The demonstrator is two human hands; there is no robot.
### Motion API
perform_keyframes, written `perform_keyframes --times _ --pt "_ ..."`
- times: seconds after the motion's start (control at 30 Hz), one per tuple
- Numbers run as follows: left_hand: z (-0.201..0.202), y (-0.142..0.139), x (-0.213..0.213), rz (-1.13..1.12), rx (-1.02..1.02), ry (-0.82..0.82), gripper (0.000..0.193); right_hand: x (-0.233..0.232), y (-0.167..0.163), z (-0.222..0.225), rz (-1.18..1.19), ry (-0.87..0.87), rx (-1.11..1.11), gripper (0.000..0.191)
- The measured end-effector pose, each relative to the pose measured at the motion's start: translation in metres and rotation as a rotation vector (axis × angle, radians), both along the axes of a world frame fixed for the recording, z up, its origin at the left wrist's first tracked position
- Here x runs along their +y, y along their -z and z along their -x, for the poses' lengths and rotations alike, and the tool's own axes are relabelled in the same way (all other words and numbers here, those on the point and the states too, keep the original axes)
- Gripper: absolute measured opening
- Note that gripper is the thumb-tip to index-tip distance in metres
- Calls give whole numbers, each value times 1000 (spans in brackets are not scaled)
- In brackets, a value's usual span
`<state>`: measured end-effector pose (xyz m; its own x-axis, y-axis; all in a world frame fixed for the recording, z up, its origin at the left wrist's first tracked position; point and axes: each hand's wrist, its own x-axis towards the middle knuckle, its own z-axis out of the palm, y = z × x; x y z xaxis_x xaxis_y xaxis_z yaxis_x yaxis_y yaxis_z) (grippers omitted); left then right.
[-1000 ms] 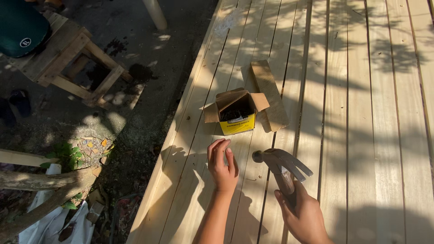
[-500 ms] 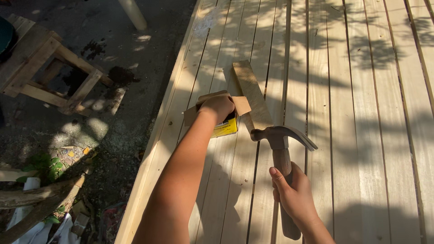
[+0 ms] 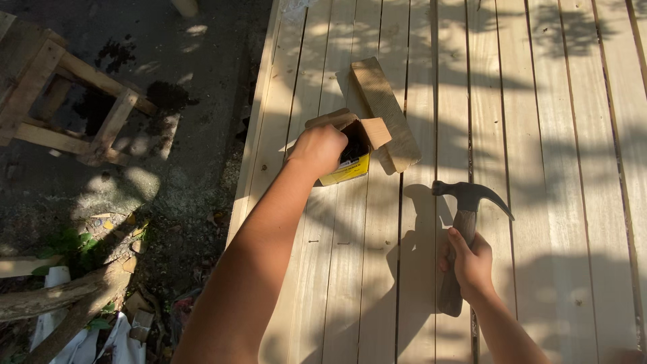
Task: The person takes nails from a cardboard box and hammers them into a slatted wooden structure outdoors, working along the planks. They hold the hammer in one hand, position each nail on the wood with the other, and reach back into the box for more nails as they move along the structure.
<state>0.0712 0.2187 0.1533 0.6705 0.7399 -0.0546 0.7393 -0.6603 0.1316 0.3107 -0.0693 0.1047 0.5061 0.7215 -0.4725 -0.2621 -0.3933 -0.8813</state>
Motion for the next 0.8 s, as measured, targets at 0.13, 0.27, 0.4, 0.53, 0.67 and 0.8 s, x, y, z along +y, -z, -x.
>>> perform_keyframes --times 0.13,0.27,0.4,0.53,0.67,0.8 --pt "-1 2 -8 57 -400 -56 13 -7 -4 2 13 -62 -100 28" --pt "-10 -16 -8 -68 -699 -30 15 -11 -5 1 10 -1 -86 26" --pt "-35 -42 -19 -36 -1107 3 20 -9 -6 -2 30 36 -85 28" --pt "-53 -51 -58 70 -1315 127 13 -8 -9 -3 62 41 -106 29" --pt "-63 -44 -98 225 -1305 183 19 -10 -14 -3 21 51 -82 31" --pt "-65 -25 -134 500 -1316 88 9 -6 -14 -4 41 46 -89 29"
